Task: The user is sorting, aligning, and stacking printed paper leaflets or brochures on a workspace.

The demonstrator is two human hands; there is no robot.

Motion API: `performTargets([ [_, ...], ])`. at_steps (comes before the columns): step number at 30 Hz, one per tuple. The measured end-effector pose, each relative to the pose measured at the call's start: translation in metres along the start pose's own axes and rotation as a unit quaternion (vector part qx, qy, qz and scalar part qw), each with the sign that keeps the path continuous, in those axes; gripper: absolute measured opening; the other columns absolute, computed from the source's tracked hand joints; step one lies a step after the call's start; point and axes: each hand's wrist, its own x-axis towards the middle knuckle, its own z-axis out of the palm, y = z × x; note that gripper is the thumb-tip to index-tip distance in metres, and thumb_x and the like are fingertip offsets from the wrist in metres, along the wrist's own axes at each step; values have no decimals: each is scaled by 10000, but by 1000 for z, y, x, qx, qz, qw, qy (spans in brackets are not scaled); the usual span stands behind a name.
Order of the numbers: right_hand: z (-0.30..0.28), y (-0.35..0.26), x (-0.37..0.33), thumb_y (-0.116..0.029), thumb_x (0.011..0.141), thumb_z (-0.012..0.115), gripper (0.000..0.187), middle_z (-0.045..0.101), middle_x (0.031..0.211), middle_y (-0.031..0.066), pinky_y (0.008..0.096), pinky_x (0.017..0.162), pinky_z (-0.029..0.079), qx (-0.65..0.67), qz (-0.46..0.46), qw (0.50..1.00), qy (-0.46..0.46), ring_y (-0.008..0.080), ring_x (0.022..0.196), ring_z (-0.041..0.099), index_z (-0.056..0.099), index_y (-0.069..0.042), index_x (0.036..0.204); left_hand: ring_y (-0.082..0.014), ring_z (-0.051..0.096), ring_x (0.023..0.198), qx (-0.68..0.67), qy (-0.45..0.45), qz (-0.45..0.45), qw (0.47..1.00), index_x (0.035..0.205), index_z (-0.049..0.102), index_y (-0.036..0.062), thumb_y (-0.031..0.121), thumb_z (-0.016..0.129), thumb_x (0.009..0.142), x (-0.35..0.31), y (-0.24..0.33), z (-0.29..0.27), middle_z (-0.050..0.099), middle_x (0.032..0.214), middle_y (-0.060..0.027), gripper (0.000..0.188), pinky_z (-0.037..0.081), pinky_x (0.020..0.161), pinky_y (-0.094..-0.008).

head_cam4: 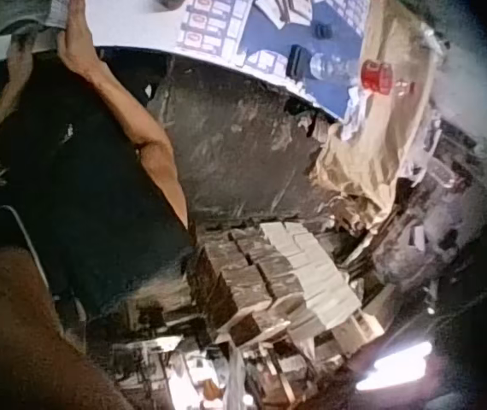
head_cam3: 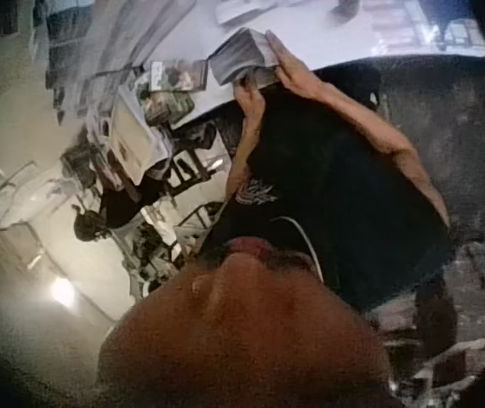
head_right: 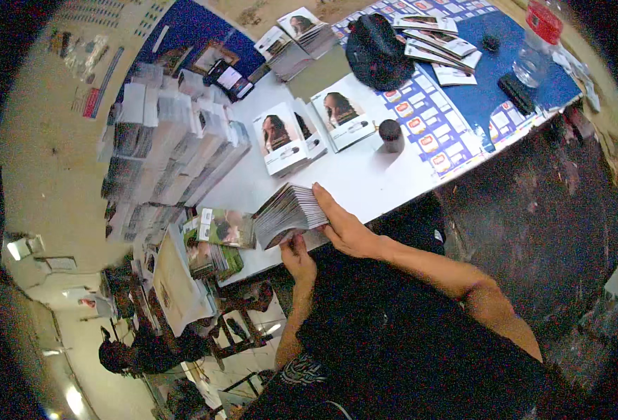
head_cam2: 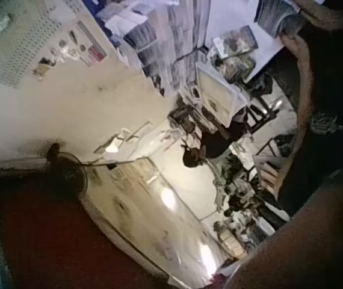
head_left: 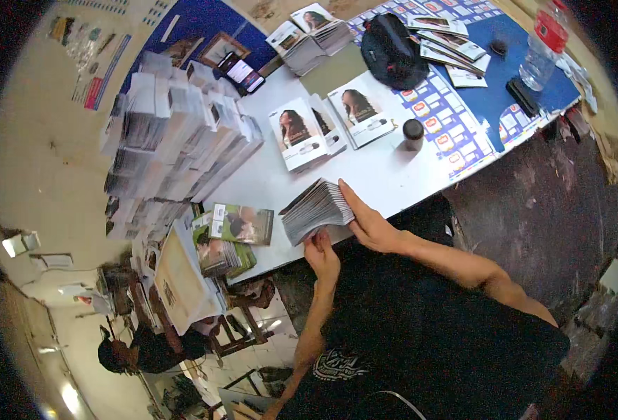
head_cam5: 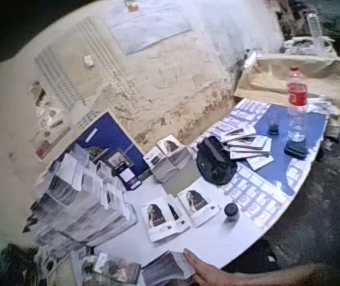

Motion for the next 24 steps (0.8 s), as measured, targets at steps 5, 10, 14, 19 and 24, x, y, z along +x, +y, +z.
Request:
performTargets([
  [5, -10, 21, -6, 36, 828, 487, 812, 101, 1577, 242, 388, 1188, 169, -40, -41, 998, 14, 360, 1453, 183, 65, 4, 1521, -219, 561, 983, 31, -37, 25, 999, 1129, 545, -58, 139, 536, 977, 5, -9, 8, 597, 1098, -149, 249, 440, 901, -335],
  [10, -48, -1, -9, -13, 817, 608, 530, 548, 1202, 195, 351, 1014, 408, -18, 82, 996, 38, 300, 1149, 546, 433, 35, 1315, -185, 606, 914, 70, -36, 111, 991, 1051, 651, -68, 72, 602, 931, 22, 19, 14, 671, 983, -143, 190, 473, 844, -316],
  [14, -110, -53, -22, -26, 833, 629, 371, 597, 1078, 131, 313, 935, 451, -17, -8, 981, 192, 223, 1058, 584, 540, 21, 1190, -171, 632, 834, 16, -89, 197, 976, 990, 690, -51, 19, 662, 872, 45, 117, 42, 707, 918, -112, 140, 496, 796, -323],
  [19, -215, -81, -19, -128, 908, 629, 272, 662, 1056, 62, 320, 873, 502, 31, 70, 946, 315, 182, 967, 634, 606, 2, 1146, -185, 665, 884, -164, -262, 144, 940, 1120, 654, -36, 78, 742, 821, 62, 190, 105, 688, 976, -150, 331, 535, 791, -319],
  [24, -297, -21, -35, -239, 912, 645, 345, 684, 949, 77, 249, 668, 526, 77, 244, 924, 283, 126, 766, 647, 622, 21, 1137, -187, 613, 1090, -67, -359, 176, 914, 1279, 582, 23, 120, 679, 889, 64, 167, 96, 658, 1171, -120, 414, 492, 941, -334],
])
